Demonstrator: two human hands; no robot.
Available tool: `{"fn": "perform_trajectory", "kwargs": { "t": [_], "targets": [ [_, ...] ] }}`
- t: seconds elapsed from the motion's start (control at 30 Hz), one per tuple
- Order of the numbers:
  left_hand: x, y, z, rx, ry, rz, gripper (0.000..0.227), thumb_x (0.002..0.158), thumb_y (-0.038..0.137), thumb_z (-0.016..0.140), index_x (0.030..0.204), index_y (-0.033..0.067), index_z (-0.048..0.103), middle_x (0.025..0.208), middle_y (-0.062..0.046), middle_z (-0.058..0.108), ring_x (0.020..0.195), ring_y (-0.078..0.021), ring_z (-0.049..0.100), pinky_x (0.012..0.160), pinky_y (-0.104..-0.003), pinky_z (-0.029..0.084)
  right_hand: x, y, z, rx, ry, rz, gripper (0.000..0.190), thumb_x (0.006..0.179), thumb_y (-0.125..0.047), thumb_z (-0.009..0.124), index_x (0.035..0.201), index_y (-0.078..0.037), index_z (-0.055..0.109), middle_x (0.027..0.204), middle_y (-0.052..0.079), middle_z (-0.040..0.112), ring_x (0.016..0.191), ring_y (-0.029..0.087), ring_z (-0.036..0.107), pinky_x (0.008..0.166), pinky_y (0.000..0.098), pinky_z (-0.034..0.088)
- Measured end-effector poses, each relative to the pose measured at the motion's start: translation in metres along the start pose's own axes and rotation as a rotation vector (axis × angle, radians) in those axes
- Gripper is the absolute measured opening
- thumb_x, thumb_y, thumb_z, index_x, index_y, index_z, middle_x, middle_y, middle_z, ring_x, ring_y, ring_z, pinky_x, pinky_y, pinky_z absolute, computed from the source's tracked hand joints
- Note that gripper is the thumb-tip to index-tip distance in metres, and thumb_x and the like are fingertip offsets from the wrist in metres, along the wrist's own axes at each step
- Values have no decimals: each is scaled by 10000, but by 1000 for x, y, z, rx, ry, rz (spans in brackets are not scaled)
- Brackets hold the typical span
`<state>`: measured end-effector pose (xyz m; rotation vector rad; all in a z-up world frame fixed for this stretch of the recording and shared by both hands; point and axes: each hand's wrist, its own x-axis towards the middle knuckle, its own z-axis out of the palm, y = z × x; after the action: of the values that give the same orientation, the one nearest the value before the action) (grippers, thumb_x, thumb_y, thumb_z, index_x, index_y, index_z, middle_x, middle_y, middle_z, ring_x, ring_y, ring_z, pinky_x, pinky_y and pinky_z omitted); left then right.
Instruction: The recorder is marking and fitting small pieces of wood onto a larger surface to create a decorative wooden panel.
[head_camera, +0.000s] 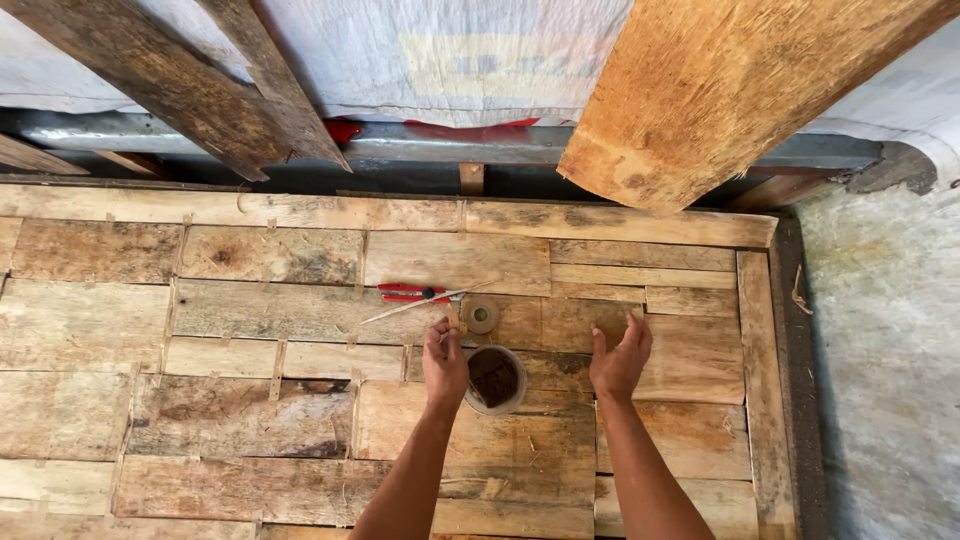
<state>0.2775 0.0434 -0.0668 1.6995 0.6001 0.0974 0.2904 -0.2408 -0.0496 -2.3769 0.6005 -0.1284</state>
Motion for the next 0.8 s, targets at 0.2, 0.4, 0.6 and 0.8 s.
{"fn": "perform_trajectory", "kwargs": {
  "t": [0.2,0.4,0.6,0.8],
  "targets": [
    [1,7,-3,18,-18,-31,274,1035,225,546,1205,15,591,1421,-157,612,1131,-220,695,919,-356,541,-3,5,1,3,2,-43,660,960,-271,717,1515,-79,416,1595,237,303,1492,432,297,1166,550,364],
    [2,6,-4,25,-20,-8,267,1033,214,549,1176,-3,608,1396,-160,633,1076,-234,714,897,-362,551,-2,3,1,-19,-8,-21,659,947,-274,729,1510,-99,436,1625,231,291,1507,427,273,1194,554,320],
    [3,16,-11,6,-36,-56,258,1016,213,568,1183,23,616,1295,-155,690,1051,-218,715,867,-354,550,-3,9,6,-40,21,-58,616,935,-278,738,1470,-102,487,1613,207,320,1509,441,267,1193,565,328],
    [3,9,-16,4,-20,-3,231,1016,199,582,1123,0,626,1280,-143,689,1029,-192,710,864,-346,536,-8,-4,0,-182,63,-162,481,941,-251,741,1363,-79,590,1560,207,377,1472,463,274,1167,580,295]
  ]
}}
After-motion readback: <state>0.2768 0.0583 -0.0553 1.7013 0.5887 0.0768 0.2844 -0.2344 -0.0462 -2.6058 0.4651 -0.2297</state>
